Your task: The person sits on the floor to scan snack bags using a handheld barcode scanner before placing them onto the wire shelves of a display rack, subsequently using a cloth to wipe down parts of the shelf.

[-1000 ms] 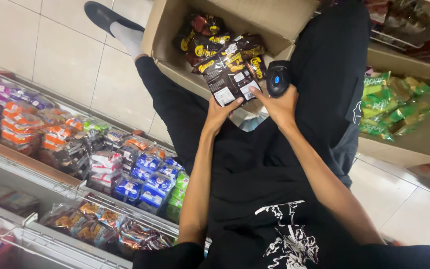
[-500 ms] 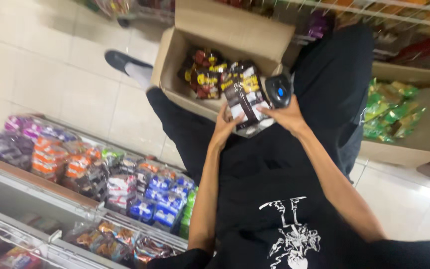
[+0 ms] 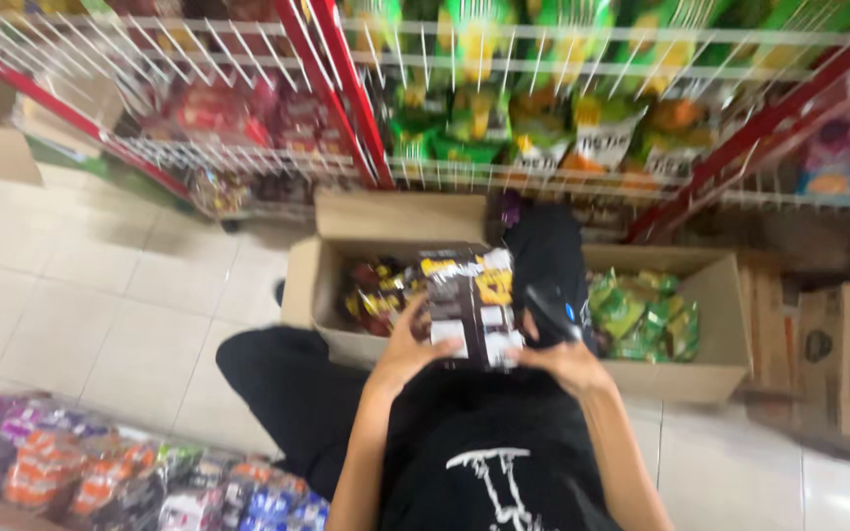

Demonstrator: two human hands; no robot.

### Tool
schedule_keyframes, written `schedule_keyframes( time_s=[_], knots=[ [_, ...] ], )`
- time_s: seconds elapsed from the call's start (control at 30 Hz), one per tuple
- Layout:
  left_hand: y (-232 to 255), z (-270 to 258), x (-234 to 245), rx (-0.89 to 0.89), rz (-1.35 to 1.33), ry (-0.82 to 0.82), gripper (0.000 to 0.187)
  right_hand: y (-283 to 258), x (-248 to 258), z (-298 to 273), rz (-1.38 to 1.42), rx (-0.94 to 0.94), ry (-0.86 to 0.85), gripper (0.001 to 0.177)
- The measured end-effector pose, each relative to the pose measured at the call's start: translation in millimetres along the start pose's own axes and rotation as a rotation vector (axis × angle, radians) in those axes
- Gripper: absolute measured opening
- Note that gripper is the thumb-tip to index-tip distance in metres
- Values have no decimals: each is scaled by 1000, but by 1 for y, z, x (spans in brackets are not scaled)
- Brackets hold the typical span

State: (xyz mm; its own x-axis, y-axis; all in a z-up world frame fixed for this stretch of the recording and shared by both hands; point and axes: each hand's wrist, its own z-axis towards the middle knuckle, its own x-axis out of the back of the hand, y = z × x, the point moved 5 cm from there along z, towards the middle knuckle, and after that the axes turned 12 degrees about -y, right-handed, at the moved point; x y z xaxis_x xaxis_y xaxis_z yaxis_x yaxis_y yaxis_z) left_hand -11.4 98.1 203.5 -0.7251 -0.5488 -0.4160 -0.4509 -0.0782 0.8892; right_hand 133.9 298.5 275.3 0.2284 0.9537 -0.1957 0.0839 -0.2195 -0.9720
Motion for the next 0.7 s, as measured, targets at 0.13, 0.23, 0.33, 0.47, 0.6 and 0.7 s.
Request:
schedule_keyframes(
  time_s=[0.13, 0.23, 0.33, 0.47, 0.6, 0.7],
  knots=[
    [41, 7, -29, -31, 233, -22, 97, -9, 17, -13, -6, -8, -63, 49],
    [66, 8, -49, -45, 233, -79, 89, -17, 31, -13, -29, 84, -49, 49],
    [90, 17, -54, 69, 150, -55, 98, -46, 38, 8, -473, 282, 36, 46],
    [111, 18, -44, -106, 6, -54, 86, -54, 38, 25, -150, 93, -86, 30],
    [156, 38, -19, -202, -254, -28, 77, -131, 12, 73, 61, 408, -145, 35],
    [195, 55, -44, -373, -383, -498, 74, -212, -16, 92, -121, 502, -154, 60]
  ],
)
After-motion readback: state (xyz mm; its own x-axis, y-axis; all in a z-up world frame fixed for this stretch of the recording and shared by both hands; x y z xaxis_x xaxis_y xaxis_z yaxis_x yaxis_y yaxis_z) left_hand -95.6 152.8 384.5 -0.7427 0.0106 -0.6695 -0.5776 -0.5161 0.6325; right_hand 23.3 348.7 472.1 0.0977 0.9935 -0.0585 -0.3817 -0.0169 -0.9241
